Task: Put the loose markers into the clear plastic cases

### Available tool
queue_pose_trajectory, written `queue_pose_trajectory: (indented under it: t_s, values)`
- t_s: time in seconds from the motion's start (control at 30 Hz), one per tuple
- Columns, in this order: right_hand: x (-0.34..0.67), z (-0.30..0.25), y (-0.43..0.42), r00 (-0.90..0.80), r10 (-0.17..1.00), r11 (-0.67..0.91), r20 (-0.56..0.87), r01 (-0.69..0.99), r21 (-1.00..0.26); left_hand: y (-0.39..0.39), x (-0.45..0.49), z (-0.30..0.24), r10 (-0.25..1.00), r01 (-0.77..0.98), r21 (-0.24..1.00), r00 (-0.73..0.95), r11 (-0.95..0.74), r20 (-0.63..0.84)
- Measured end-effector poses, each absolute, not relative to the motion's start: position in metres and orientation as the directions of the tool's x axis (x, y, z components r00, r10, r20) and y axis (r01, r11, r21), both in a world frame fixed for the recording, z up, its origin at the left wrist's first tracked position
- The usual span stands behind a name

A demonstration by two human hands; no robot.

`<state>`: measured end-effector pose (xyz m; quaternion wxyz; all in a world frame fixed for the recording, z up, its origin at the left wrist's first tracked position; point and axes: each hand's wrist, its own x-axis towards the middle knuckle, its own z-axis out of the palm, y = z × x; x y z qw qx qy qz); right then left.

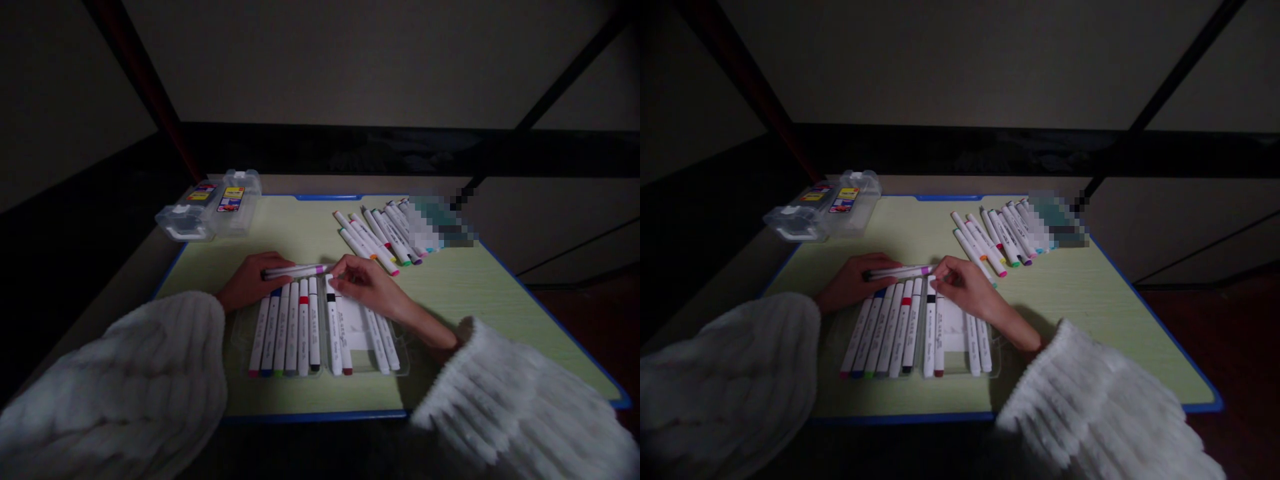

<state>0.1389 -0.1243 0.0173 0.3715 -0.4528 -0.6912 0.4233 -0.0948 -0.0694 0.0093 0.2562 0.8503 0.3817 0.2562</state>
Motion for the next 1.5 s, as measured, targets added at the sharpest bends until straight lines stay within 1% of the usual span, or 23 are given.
queue_pose_trajectory:
  t_s: [0.17,0.47,0.73,0.8,0.93,1.03,1.17,1.33,1.5]
  values:
    - [0.139,0.012,-0.124,-0.267,0.956,0.193,0.124,0.250,-0.949,-0.069,-0.095,0.009,0.774,0.502,0.642,0.587,-0.579,0.238]
    - [0.133,0.018,-0.125,-0.310,0.946,0.130,0.096,0.093,-0.987,-0.070,-0.094,0.011,0.766,0.505,0.630,0.597,-0.589,0.237]
    - [0.134,0.025,-0.124,-0.367,0.928,0.037,0.060,-0.070,-0.997,-0.070,-0.094,0.010,0.761,0.502,0.624,0.600,-0.598,0.247]
    - [0.134,0.028,-0.125,-0.355,0.934,0.010,0.049,-0.109,-0.994,-0.069,-0.095,0.009,0.761,0.504,0.620,0.599,-0.601,0.250]
    - [0.143,0.037,-0.125,-0.259,0.965,-0.015,0.030,-0.173,-0.985,-0.068,-0.096,0.007,0.749,0.503,0.600,0.606,-0.622,0.269]
    - [0.152,0.040,-0.124,-0.224,0.975,-0.025,0.011,-0.157,-0.987,-0.066,-0.099,0.007,0.747,0.509,0.590,0.608,-0.628,0.270]
    - [0.160,0.037,-0.122,-0.237,0.972,-0.032,-0.010,-0.089,-0.996,-0.062,-0.104,0.006,0.745,0.524,0.567,0.608,-0.636,0.274]
    - [0.159,0.030,-0.121,-0.320,0.947,-0.026,-0.034,0.030,-0.999,-0.057,-0.111,0.004,0.764,0.548,0.561,0.584,-0.621,0.275]
    - [0.166,0.029,-0.118,-0.406,0.913,0.027,-0.033,0.141,-0.990,-0.056,-0.111,0.004,0.774,0.570,0.549,0.577,-0.611,0.262]
